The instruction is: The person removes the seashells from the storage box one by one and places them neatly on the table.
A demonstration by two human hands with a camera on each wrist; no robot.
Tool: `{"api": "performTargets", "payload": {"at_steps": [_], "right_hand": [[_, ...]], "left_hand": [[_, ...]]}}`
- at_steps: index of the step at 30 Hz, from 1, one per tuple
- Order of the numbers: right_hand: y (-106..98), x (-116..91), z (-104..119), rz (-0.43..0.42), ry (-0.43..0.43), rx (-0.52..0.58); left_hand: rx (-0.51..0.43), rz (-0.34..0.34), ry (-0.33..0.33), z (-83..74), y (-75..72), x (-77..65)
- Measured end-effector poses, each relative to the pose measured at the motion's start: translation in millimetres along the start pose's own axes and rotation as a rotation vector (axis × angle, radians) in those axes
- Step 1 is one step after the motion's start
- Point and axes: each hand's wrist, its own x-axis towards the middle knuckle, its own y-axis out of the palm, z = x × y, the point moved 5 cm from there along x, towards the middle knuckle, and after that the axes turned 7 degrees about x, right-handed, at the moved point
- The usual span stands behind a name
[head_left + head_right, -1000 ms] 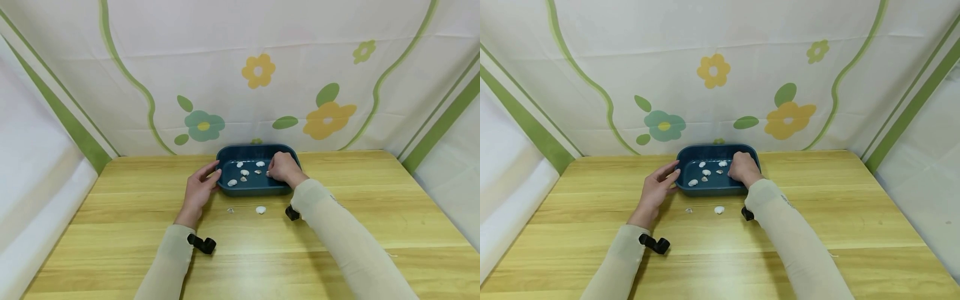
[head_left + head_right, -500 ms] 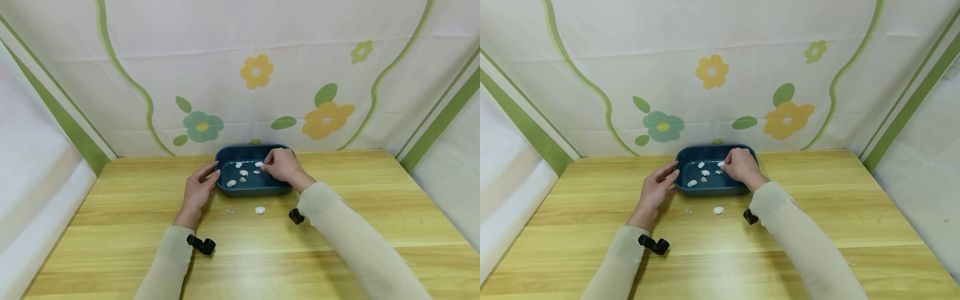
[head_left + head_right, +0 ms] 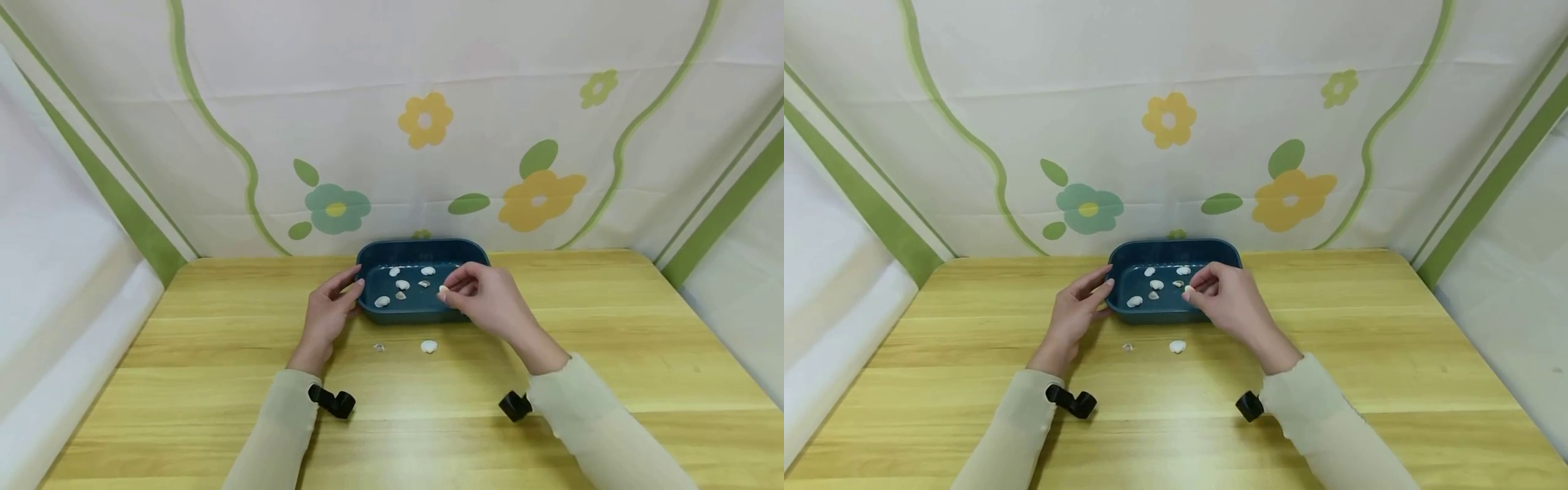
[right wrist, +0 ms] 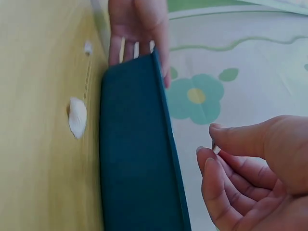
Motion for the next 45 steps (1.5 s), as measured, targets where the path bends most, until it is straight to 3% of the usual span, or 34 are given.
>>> {"api": "performTargets", "payload": {"at_steps": [7,15,27,35,45], "right_hand": [[0.1,-24.3,-8.5,-0.029,-0.041,0.037],[7.2,-48.4,-42.5,0.063,0.009,0.015],[5.7,-43.6,-70.9,0.119,0.063,-0.052],[4.5,-37.6,-78.3,0.124,0.016,-0.06],[3.5,-39.2,-84.6,0.129,0.058,-0.064]], "left_hand": [[-0.002,-0.005,-0.003,0.9,-0.5,0.7],[0.0,0.0,0.015,1.9,0.1,0.7],[0.005,-0.008,0.01,5.2,-0.7,-1.6],[0.011,-0.034,0.009,7.3,-7.2,-4.4],[-0.006,-0.022,0.022,7.5,-2.6,-2.7]]}}
